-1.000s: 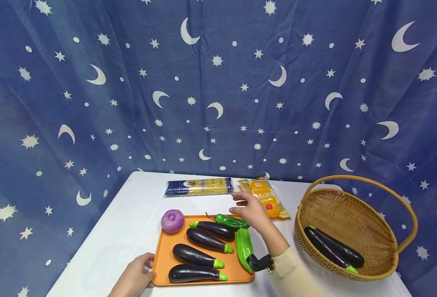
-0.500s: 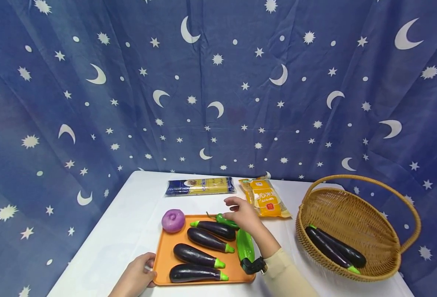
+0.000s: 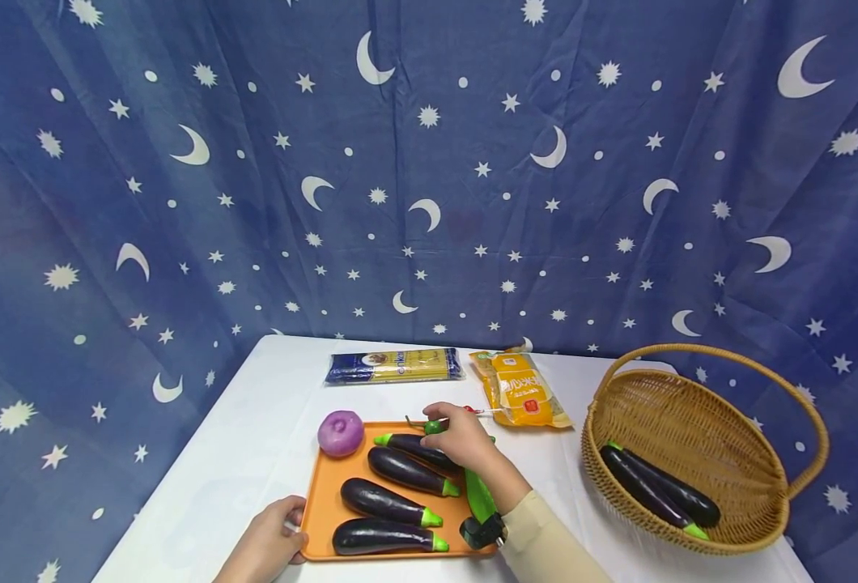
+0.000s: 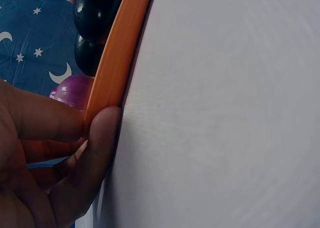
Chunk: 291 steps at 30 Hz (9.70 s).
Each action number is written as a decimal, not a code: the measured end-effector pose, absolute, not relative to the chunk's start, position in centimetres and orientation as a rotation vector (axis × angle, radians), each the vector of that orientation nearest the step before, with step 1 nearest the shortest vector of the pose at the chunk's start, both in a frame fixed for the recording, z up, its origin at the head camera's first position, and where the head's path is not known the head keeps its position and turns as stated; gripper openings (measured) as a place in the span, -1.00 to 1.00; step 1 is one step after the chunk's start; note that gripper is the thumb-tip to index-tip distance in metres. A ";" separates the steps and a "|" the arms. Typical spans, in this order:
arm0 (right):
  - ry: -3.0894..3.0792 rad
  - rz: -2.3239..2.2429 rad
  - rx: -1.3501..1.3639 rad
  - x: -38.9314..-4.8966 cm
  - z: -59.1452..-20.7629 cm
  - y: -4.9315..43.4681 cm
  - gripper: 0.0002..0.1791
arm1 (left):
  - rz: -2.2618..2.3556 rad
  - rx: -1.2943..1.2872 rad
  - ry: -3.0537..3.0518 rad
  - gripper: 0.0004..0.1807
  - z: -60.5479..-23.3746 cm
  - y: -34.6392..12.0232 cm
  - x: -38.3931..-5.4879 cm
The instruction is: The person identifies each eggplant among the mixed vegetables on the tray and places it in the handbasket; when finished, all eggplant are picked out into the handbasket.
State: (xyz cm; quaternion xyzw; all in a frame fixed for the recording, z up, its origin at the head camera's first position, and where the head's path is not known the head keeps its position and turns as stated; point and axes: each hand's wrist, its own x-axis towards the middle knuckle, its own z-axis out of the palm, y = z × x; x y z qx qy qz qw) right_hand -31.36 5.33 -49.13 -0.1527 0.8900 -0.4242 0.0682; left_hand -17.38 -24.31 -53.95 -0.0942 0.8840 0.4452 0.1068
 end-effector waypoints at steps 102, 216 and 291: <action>2.718 -1.468 -0.274 -31.1 -43.6 9.5 -0.41 | 1.247 -0.317 2.629 -0.46 -54.2 -23.9 -17.4; 2.898 -1.356 0.189 -22.7 -43.7 32.2 -0.14 | 1.218 -0.319 2.602 -0.44 -54.0 -23.8 -17.8; 3.039 -1.063 0.290 -23.2 -43.3 33.7 -0.22 | 1.225 -0.381 2.560 -0.41 -54.2 -23.8 -18.1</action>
